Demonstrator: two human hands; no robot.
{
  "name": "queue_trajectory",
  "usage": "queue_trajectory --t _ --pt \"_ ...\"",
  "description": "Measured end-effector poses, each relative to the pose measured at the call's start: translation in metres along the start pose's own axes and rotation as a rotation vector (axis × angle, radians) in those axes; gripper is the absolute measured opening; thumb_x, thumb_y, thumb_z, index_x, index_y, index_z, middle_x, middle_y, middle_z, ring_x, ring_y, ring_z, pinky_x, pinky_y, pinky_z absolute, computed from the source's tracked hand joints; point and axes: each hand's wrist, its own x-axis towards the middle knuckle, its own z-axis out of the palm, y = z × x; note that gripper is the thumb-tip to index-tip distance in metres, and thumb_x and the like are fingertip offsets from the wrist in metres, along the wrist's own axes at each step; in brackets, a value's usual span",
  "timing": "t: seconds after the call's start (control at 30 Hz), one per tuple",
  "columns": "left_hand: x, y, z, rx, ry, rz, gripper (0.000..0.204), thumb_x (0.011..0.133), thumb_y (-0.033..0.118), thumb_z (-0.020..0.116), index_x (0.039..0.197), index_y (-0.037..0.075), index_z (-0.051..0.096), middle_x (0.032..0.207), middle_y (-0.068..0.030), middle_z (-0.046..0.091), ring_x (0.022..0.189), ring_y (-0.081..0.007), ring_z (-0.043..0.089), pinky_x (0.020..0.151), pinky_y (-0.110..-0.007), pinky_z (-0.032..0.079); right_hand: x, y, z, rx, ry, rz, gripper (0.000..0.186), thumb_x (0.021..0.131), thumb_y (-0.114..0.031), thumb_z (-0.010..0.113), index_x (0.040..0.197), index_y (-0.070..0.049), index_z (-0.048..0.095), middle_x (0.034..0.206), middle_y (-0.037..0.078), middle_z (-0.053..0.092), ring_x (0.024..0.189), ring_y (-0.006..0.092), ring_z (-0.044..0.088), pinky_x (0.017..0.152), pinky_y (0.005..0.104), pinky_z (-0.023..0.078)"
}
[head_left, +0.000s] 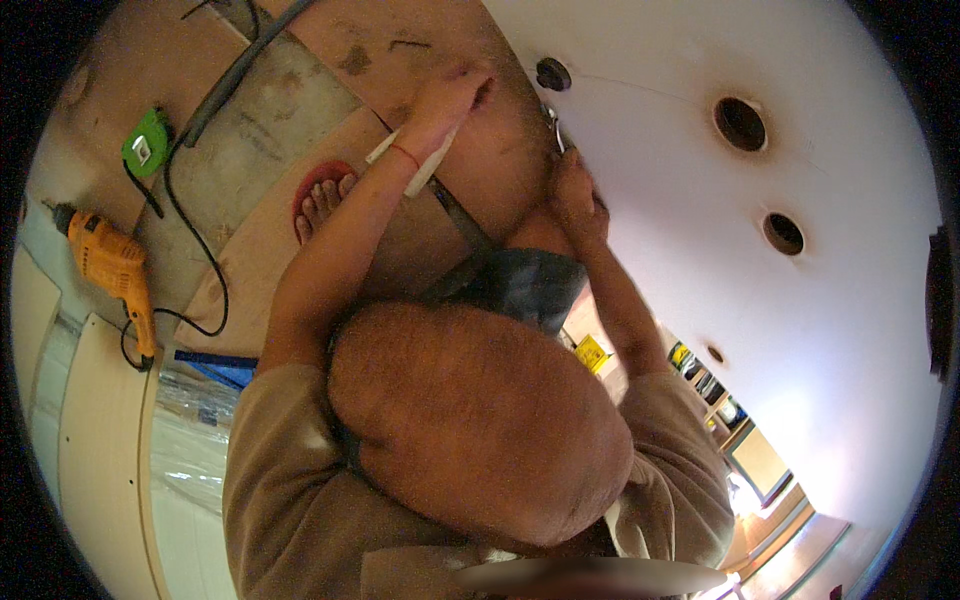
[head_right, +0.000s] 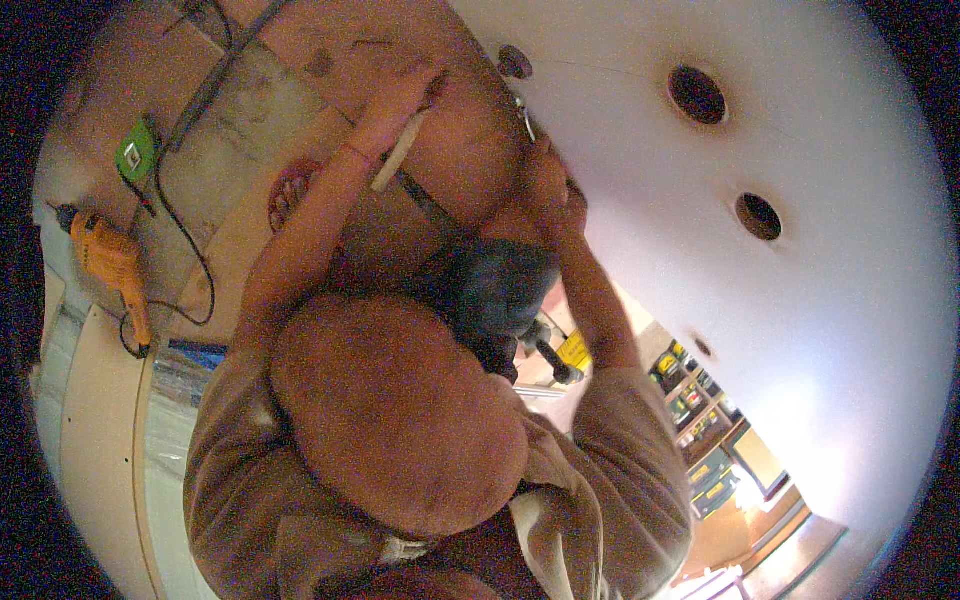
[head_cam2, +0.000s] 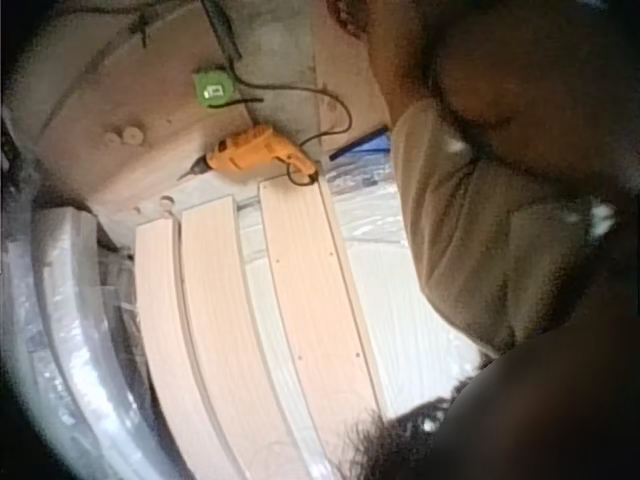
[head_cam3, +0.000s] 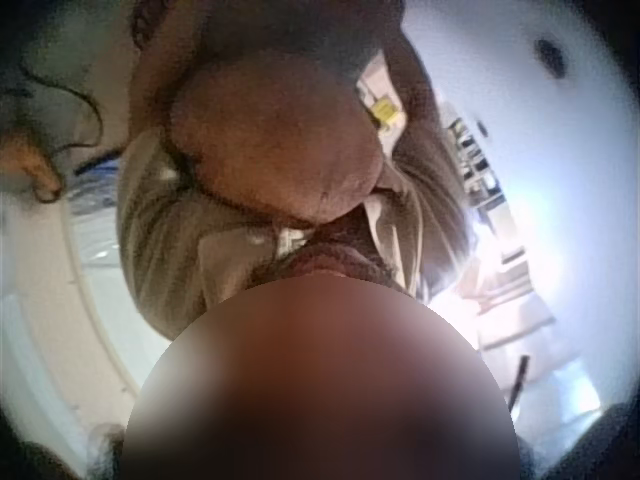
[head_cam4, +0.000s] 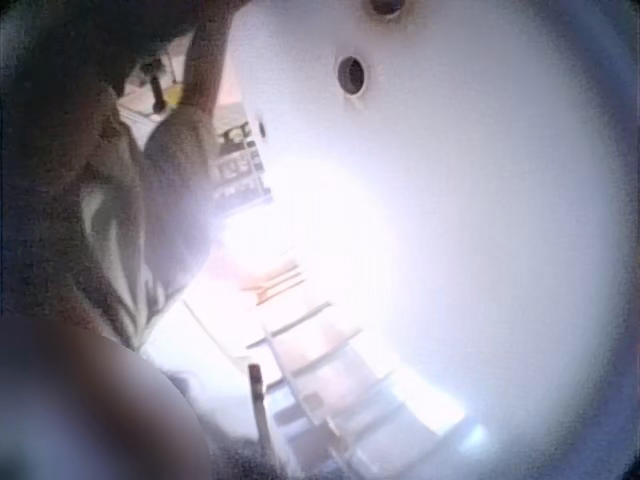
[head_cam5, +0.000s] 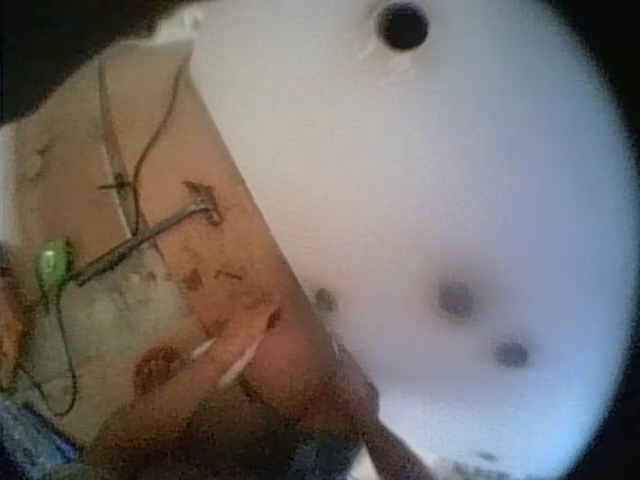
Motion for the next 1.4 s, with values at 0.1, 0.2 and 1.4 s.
queue_trajectory --t 0.1,0.2,1.4 --pt "-0.003 0.007 -0.002 0.154 0.029 -0.030 0.031 0.100 0.031 0.057 0.092 0.002 0.064 0.083 -0.0026 0.064 0.075 -0.0110 0.057 0.066 -0.026 0.047 -0.010 -0.021 0.013 0.230 0.145 -0.098 0.035 0.098 -0.020 0.049 0.126 0.001 0.050 0.106 0.028 0.067 0.098 0.0489 0.064 0.085 0.0581 0.050" --pt "0.008 0.008 -0.009 -0.083 0.021 -0.026 0.036 0.100 0.036 0.058 0.095 0.000 0.063 0.088 -0.0037 0.065 0.077 -0.0117 0.058 0.068 -0.027 0.049 -0.048 -0.042 0.008 0.458 0.482 -0.382 0.035 0.101 -0.022 0.048 0.127 0.001 0.052 0.119 0.030 0.061 0.109 0.0493 0.059 0.093 0.0539 0.047" --pt "0.099 0.097 0.037 1.767 -0.867 0.243 0.057 0.098 0.049 0.046 0.097 -0.003 0.069 0.086 -0.0246 0.069 0.081 -0.0405 0.068 0.077 -0.050 0.052 0.019 -0.080 -0.017 2.587 -0.619 -0.258 0.035 0.102 -0.026 0.057 0.131 -0.008 0.055 0.122 0.006 0.064 0.114 0.0219 0.061 0.100 0.0399 0.047"
